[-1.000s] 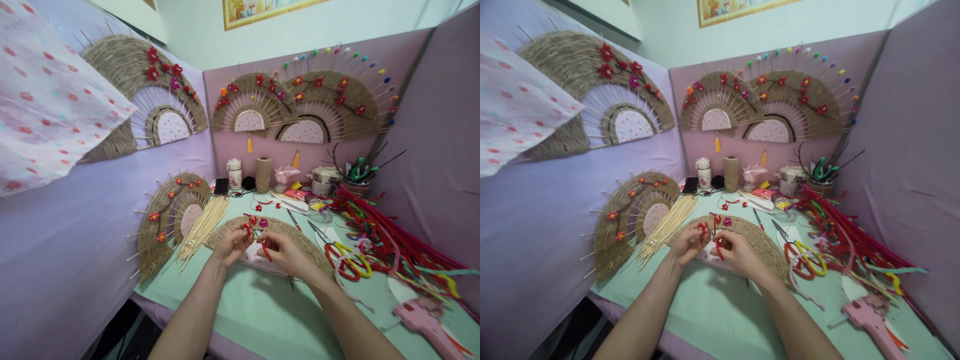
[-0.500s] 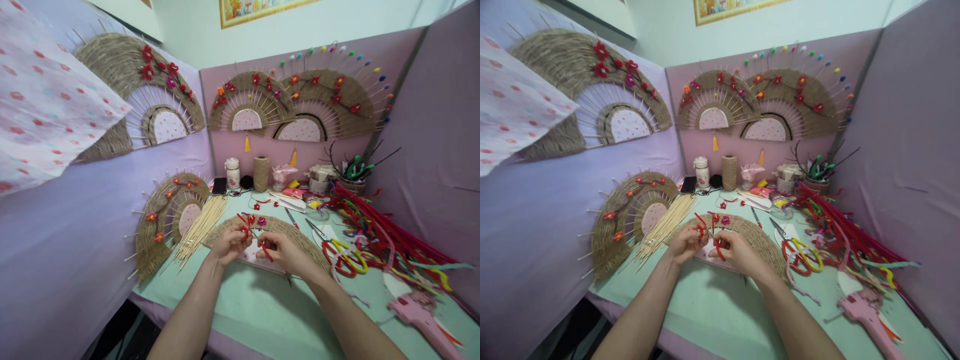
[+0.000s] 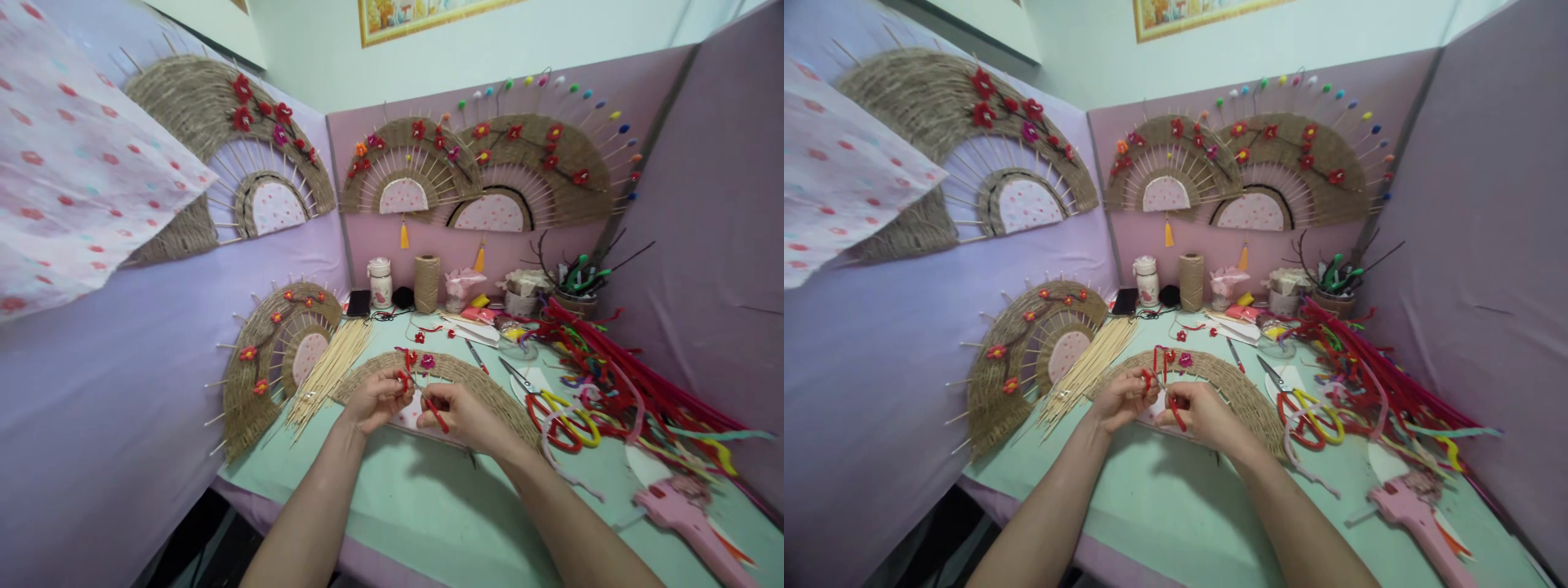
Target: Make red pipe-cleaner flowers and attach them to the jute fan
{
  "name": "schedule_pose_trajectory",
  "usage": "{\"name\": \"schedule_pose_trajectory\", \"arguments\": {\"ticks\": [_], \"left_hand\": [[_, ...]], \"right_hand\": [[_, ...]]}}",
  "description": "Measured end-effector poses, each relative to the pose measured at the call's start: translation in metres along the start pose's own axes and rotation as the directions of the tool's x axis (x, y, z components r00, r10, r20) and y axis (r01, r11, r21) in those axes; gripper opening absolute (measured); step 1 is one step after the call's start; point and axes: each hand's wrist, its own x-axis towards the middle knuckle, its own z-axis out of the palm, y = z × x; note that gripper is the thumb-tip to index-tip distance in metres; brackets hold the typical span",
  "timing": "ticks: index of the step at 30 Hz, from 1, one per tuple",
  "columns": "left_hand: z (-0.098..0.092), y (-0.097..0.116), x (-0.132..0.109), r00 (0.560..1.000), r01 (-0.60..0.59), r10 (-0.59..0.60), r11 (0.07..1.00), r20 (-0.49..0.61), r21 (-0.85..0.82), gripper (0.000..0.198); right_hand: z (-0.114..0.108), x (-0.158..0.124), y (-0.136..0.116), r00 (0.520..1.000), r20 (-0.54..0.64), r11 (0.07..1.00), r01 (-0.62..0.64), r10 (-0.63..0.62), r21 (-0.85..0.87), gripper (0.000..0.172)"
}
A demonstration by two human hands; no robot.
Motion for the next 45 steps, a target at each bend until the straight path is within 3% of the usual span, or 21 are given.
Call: {"name": "schedule_pose_trajectory", "arguments": {"ticks": [6,11,15,20,22,25,28,30,32,34,37,41,45], "left_hand": [[0.000,0.001,0.000,0.999,-0.008,0.008,1.000,-0.032,-0.017,0.019],[-0.003,-0.001,0.000,1.000,0.019,-0.019,1.000,-0.013,0.008,0.017],[-0.003,-0.002,0.001,1.000,0.018,-0.018,1.000,-0.012,0.015,0.017],[0.001,0.001,0.001,0.998,-0.038,0.036,0.998,-0.052,-0.044,0.020],[0.001,0.002,0.001,0.996,-0.078,0.073,0.993,-0.048,-0.092,0.021],[0.000,0.003,0.000,0.994,-0.105,0.107,0.982,0.002,-0.156,0.023],[-0.001,0.002,0.000,0.993,-0.106,0.112,0.979,0.027,-0.174,0.024],[0.000,0.001,0.001,0.994,-0.107,0.111,0.982,0.016,-0.157,0.024],[0.003,-0.001,0.001,0.993,-0.115,0.115,0.984,-0.007,-0.132,0.024],[0.008,-0.004,0.002,0.994,-0.109,0.107,0.989,-0.020,-0.097,0.022],[0.016,-0.010,0.001,0.999,-0.047,0.047,0.999,-0.014,0.002,0.021],[0.022,-0.015,0.000,0.999,0.025,-0.020,0.992,-0.042,0.124,0.024],[0.023,-0.014,-0.001,0.996,0.066,-0.055,0.983,-0.071,0.169,0.026]], "right_hand": [[0.005,0.000,0.001,1.000,-0.014,1.000,0.014,-0.014,0.003,0.018],[0.003,-0.001,0.001,1.000,0.028,1.000,-0.004,0.004,0.008,0.026],[0.007,0.001,0.005,0.999,-0.035,0.999,0.024,-0.025,-0.032,0.033],[0.001,0.002,0.004,0.990,-0.139,0.994,-0.003,-0.012,-0.111,0.029],[-0.011,0.002,0.006,0.961,-0.275,0.980,-0.067,0.014,-0.185,0.030],[-0.034,0.002,0.014,0.858,-0.512,0.923,-0.228,0.040,-0.309,0.036],[-0.052,0.001,0.023,0.776,-0.629,0.892,-0.316,0.047,-0.323,0.043],[-0.054,0.001,0.025,0.760,-0.648,0.905,-0.310,0.053,-0.290,0.045],[-0.049,0.002,0.023,0.784,-0.616,0.947,-0.252,0.077,-0.202,0.046],[-0.036,0.005,0.019,0.844,-0.519,0.987,-0.164,0.136,-0.008,0.045],[-0.015,0.010,0.013,0.896,-0.394,0.959,-0.100,0.202,0.263,0.043],[0.000,0.015,0.016,0.881,-0.416,0.934,-0.072,0.225,0.351,0.041],[-0.002,0.016,0.021,0.862,-0.465,0.954,-0.066,0.203,0.294,0.040]]}}
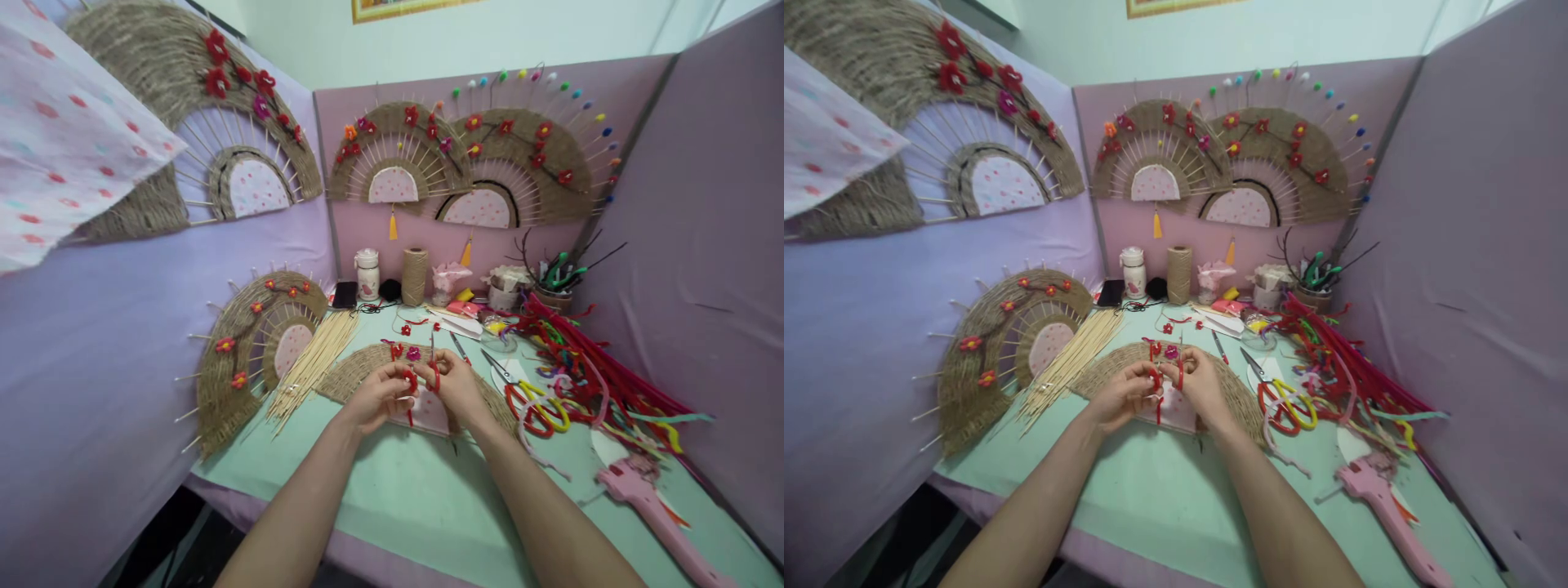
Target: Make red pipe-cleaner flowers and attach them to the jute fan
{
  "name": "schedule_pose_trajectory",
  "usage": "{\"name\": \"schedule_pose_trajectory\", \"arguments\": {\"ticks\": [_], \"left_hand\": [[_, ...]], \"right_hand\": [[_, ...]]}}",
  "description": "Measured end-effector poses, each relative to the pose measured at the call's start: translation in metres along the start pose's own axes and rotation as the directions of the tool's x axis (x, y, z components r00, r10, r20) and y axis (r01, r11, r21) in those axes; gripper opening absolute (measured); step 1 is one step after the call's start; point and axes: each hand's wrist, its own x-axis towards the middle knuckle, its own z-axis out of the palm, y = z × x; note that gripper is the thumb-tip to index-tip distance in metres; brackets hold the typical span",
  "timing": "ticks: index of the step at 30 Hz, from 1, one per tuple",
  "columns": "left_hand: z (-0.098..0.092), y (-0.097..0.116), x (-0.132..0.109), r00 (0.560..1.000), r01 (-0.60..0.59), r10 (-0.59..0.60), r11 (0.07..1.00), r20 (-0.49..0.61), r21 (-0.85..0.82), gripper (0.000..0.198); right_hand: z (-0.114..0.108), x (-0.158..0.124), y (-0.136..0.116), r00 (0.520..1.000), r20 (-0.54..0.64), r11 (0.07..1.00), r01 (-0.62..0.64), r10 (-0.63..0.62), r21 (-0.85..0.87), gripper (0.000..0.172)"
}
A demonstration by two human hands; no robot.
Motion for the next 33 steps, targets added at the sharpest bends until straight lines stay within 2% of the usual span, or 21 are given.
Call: {"name": "schedule_pose_trajectory", "arguments": {"ticks": [3,5,9,11,13,15,17,19,20,23,29,33], "left_hand": [[-0.002,0.000,0.002,1.000,0.020,-0.016,0.981,-0.018,0.193,0.022],[-0.004,-0.002,0.006,0.997,-0.026,0.053,0.914,-0.055,0.406,0.018],[-0.012,-0.009,0.012,0.976,-0.088,0.210,0.630,-0.061,0.772,0.012],[-0.014,-0.009,0.012,0.967,-0.094,0.251,0.473,-0.032,0.876,0.012],[-0.012,-0.007,0.009,0.952,-0.111,0.307,0.371,-0.009,0.922,0.014],[-0.006,-0.004,0.006,0.920,-0.144,0.392,0.367,-0.012,0.919,0.021],[0.005,-0.002,0.003,0.887,-0.188,0.460,0.447,-0.044,0.874,0.023],[0.016,-0.004,0.001,0.910,-0.236,0.414,0.545,-0.013,0.805,0.020],[0.022,-0.006,0.001,0.913,-0.257,0.407,0.558,0.009,0.789,0.019],[0.033,-0.015,0.001,0.867,-0.274,0.498,0.512,-0.021,0.814,0.010],[0.039,-0.030,0.004,0.766,-0.249,0.643,0.317,-0.014,0.915,0.008],[0.038,-0.033,0.004,0.731,-0.244,0.682,0.300,-0.028,0.922,0.007]], "right_hand": [[-0.007,0.001,-0.004,0.997,-0.052,0.982,0.051,-0.062,-0.185,0.038],[-0.012,0.001,-0.007,0.989,-0.097,0.939,0.077,-0.116,-0.335,0.036],[-0.020,0.003,-0.010,0.978,-0.121,0.858,0.087,-0.171,-0.507,0.034],[-0.020,0.003,-0.008,0.979,-0.110,0.836,0.084,-0.170,-0.542,0.034],[-0.019,0.003,-0.007,0.980,-0.106,0.816,0.079,-0.169,-0.572,0.033],[-0.017,0.001,-0.007,0.980,-0.099,0.803,0.084,-0.175,-0.589,0.032],[-0.015,0.000,-0.008,0.978,-0.087,0.804,0.105,-0.191,-0.585,0.031],[-0.013,-0.002,-0.009,0.975,-0.081,0.813,0.126,-0.208,-0.569,0.027],[-0.012,-0.002,-0.009,0.972,-0.086,0.816,0.132,-0.217,-0.563,0.026],[-0.011,-0.003,-0.009,0.964,-0.120,0.810,0.127,-0.236,-0.572,0.025],[-0.006,-0.004,-0.005,0.969,-0.157,0.777,0.052,-0.191,-0.628,0.023],[-0.003,-0.004,-0.005,0.976,-0.127,0.783,0.059,-0.174,-0.619,0.020]]}}
